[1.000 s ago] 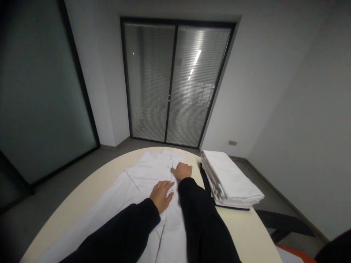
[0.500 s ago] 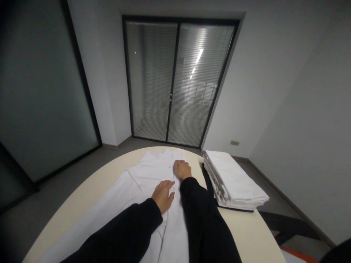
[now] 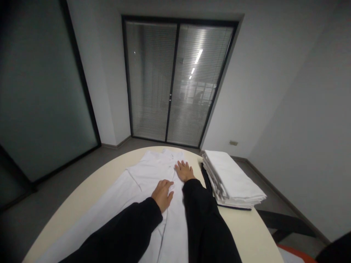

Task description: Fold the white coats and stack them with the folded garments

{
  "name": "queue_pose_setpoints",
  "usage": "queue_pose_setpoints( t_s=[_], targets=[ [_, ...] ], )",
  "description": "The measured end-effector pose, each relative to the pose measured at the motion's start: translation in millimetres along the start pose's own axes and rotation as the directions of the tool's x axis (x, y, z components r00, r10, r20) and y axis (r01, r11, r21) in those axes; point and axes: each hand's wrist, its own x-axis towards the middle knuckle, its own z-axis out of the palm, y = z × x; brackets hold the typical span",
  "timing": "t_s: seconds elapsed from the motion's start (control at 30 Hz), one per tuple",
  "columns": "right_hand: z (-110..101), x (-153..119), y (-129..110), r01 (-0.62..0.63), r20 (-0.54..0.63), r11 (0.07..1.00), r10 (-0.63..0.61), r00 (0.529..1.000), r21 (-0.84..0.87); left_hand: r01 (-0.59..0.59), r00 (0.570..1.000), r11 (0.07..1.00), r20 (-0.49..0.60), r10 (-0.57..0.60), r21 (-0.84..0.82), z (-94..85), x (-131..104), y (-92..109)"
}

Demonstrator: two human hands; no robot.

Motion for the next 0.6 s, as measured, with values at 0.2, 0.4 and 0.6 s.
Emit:
queue_pose_setpoints(
  t_s=[0.2,0.4,0.6],
  targets=[
    [-3.8,-4.7,11.6,-0.037,-0.03,0.998,0.035,0.999,-0.044,-0.007,1.0,1.0,0.007,0.007,0.018,0.1,-1.1,0.2],
    [-4.7,-2.3,9.5,-0.025,-0.048,0.998,0.023,0.999,-0.06,-0.003,1.0,1.0,0.008,0.003,0.015,2.2,-0.1,-1.8],
    [-2.3,-17.7,-0.9,0.098,-0.067,0.992,-0.103,0.992,-0.075,-0.017,1.0,1.0,-0.006,0.017,0.015,4.3,-1.5,-1.5]
  ],
)
